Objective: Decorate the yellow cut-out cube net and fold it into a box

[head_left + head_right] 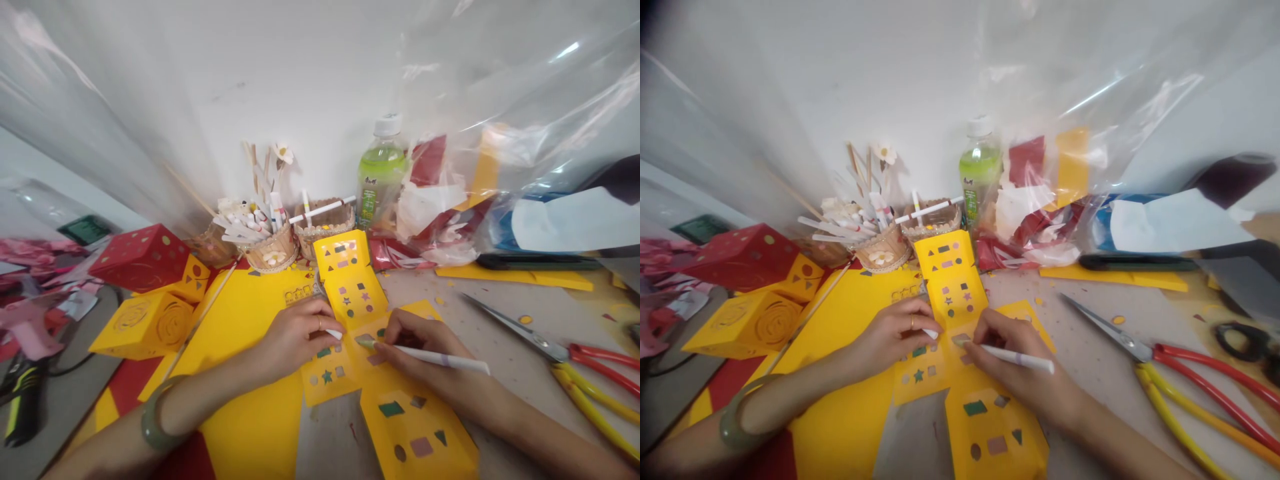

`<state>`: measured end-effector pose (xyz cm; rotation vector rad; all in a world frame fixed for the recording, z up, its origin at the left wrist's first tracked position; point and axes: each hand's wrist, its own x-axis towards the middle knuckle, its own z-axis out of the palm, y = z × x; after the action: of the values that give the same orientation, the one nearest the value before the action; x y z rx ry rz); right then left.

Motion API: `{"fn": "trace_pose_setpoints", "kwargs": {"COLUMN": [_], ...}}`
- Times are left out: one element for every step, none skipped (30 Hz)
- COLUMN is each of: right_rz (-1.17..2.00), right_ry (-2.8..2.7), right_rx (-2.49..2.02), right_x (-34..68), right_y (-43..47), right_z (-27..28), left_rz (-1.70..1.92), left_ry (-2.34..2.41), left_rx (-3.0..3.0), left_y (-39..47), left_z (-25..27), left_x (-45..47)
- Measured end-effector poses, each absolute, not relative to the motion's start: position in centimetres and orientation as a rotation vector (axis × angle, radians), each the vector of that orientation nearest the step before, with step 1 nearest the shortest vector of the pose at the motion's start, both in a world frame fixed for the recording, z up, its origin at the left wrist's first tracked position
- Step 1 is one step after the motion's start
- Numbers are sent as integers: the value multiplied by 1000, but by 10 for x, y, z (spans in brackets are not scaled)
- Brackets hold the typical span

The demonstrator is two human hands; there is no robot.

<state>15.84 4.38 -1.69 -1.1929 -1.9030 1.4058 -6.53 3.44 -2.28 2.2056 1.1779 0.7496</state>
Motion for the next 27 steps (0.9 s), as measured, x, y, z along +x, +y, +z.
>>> {"fn": "trace_pose_setpoints", "kwargs": {"right_rz": [1405,1406,1410,1419,1428,1430,1423,1415,1406,1399,1393,1387,1376,1362,1350,1344,1339,1335,1325,1307,1288,1275,1277,1283,1287,1288,1285], "right_ry": [-1905,-1905,-1902,-1902,-1901,-1901,-1904,-1910,-1920,-1935,-1946,-1953,-1952,-1942,-1933,-1932,-1944,-1963,-1980,-1989,-1989,-1981,-1976,-1979,-1987,-1994,-1996], "right_rx": [-1195,-1197,-1195,-1189,-1183,-1182,-1184,-1190,-1193,-1191,-1186,-1182,-1185,-1190,-1193,-1196,-1198,-1203,-1211,-1222,-1232,-1236,-1232,-1225,-1217,-1214,-1214], "right_x": [159,159,159,160,160,160,160,160,160,160,160,160,160,160,160,160,160,160,160,160,160,160,160,160,160,160,159], "right_y": [44,44,44,44,44,44,45,45,45,45,45,45,45,45,44,44,43,42,42,41,41,40,40,40,40,40,39], "right_z": [-17,-18,-18,-19,-20,-21,-21,-21,-21,-21,-20,-19,-19,-18,-18,-18,-18,-18,-18,-18,-18,-19,-19,-19,-20,-20,-20], "left_rz": [748,751,752,755,758,760,763,765,767,769,770,774,778,782,787,793,799,803,805,806,806,803,801,799,798,800,800], "left_ry": [1176,1174,1171,1170,1169,1168,1168,1167,1166,1163,1160,1158,1156,1155,1152,1147,1141,1134,1128,1124,1123,1122,1123,1125,1127,1128,1128], "left_rx": [2211,2218,2223,2226,2227,2227,2225,2222,2219,2217,2216,2214,2211,2209,2209,2209,2212,2215,2219,2223,2223,2221,2218,2212,2206,2200,2195], "left_y": [35,35,35,35,36,36,36,36,36,36,36,36,36,36,36,36,36,37,37,37,37,37,37,37,37,37,36], "left_z": [-22,-22,-22,-22,-22,-22,-22,-23,-23,-23,-23,-23,-23,-23,-23,-23,-23,-23,-23,-23,-23,-23,-23,-23,-23,-23,-22], "left_x": [-65,-65,-65,-65,-65,-65,-65,-65,-65,-65,-65,-65,-65,-65,-65,-65,-65,-65,-65,-65,-66,-66,-66,-66,-66,-65,-65]}}
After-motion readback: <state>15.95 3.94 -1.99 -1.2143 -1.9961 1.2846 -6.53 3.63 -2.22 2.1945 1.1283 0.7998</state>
